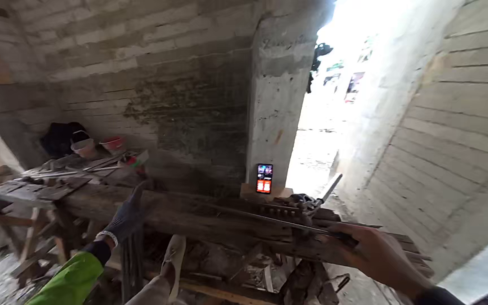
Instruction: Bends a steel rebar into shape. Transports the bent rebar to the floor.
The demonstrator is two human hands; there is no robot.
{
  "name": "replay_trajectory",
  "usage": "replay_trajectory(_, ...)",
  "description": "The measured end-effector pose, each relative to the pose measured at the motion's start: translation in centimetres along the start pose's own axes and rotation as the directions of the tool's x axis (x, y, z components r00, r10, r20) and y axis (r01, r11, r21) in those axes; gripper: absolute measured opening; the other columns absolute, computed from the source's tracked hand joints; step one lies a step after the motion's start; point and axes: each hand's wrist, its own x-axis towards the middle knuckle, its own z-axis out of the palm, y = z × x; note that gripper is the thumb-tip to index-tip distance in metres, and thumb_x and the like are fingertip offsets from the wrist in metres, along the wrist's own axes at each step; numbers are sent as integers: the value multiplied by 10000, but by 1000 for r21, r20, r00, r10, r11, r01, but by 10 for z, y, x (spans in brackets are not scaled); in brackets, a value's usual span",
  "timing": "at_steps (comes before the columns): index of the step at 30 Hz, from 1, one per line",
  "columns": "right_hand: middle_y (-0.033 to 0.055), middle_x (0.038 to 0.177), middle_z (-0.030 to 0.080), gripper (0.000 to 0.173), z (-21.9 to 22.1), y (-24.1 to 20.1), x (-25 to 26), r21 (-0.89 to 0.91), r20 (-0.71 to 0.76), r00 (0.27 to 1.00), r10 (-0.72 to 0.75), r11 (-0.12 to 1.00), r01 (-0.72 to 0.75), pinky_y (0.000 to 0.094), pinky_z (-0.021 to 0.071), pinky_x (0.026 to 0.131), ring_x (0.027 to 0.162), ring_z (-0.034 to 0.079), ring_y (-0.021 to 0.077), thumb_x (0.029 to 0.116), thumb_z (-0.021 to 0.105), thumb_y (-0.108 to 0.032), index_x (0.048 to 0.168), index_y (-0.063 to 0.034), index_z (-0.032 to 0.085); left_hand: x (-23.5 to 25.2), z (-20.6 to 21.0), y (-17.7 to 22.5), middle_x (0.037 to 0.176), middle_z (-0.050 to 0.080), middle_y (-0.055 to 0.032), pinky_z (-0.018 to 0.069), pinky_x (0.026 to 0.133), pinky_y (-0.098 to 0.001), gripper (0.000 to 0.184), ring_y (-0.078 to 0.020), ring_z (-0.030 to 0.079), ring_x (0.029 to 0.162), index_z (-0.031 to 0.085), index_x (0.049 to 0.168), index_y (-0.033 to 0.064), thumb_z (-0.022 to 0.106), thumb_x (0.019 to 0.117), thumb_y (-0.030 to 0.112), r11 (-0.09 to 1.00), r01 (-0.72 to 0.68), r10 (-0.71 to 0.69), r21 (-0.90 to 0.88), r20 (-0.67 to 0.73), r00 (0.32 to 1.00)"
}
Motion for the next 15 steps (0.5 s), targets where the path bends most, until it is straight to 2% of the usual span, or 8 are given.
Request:
replay_trajectory(1,-3,781,725,525,3,-6,13,-27,41,999,20,999,-19,586,543,618,691,698,228,883,559,-735,962,-261,770,13,12,-8,1367,632,-109,522,931,-662,724,-362,665,1139,420,1542,301,688,924,567,989,-2,-2,148,26,1000)
replay_trajectory(2,11,825,739,518,5,-15,29,-48,89,995,37,998,-33,592,551,666,750,715,245,895,574,-725,1000,-256,767,27,22,-18,1311,665,-116,502,953,-676,659,-372,664,1140,487,1498,279,672,936,568,968,13,-18,252,18,1000)
replay_trajectory(4,34,934,753,488,14,-36,62,-92,172,985,22,996,-7,583,569,786,884,731,263,942,579,-670,1118,-246,743,56,35,-38,1116,737,-140,501,907,-689,418,-401,694,1047,617,1365,282,611,1000,486,924,101,-96,368,-31,995)
replay_trajectory(5,27,973,753,457,19,-42,78,-115,195,981,-9,993,32,555,566,854,936,725,250,968,574,-630,1159,-246,732,70,40,-47,1083,742,-145,500,904,-688,350,-409,695,1039,636,1330,292,588,1018,445,901,151,-147,407,-40,988)
replay_trajectory(7,-8,1008,739,383,27,-43,107,-162,274,961,-45,982,92,502,504,977,995,687,211,1005,574,-547,1206,-249,705,92,47,-61,1130,738,-146,490,932,-691,329,-415,687,1088,616,1349,324,558,1034,399,852,228,-245,471,-25,969)
replay_trajectory(11,-45,1059,732,308,28,-2,133,-85,396,918,-20,995,58,540,422,1039,1035,659,178,1006,638,-430,1257,-256,675,114,67,-81,1162,728,-160,490,944,-682,369,-421,676,1113,593,1379,329,601,1011,356,816,264,-328,514,37,944)
replay_trajectory(13,-3,1175,702,313,25,30,134,-35,288,958,15,999,-5,622,447,996,1110,647,236,989,663,-438,1239,-255,707,115,80,-90,1142,722,-181,488,918,-701,381,-434,677,1086,586,1388,296,600,1008,310,829,256,-324,497,55,944)
replay_trajectory(15,31,1257,671,272,24,71,139,-75,195,974,118,992,-106,673,451,957,1160,626,285,1015,635,-390,1239,-256,711,117,90,-103,1120,732,-166,492,908,-715,344,-427,687,1067,610,1358,324,589,1015,326,841,237,-293,486,41,955)
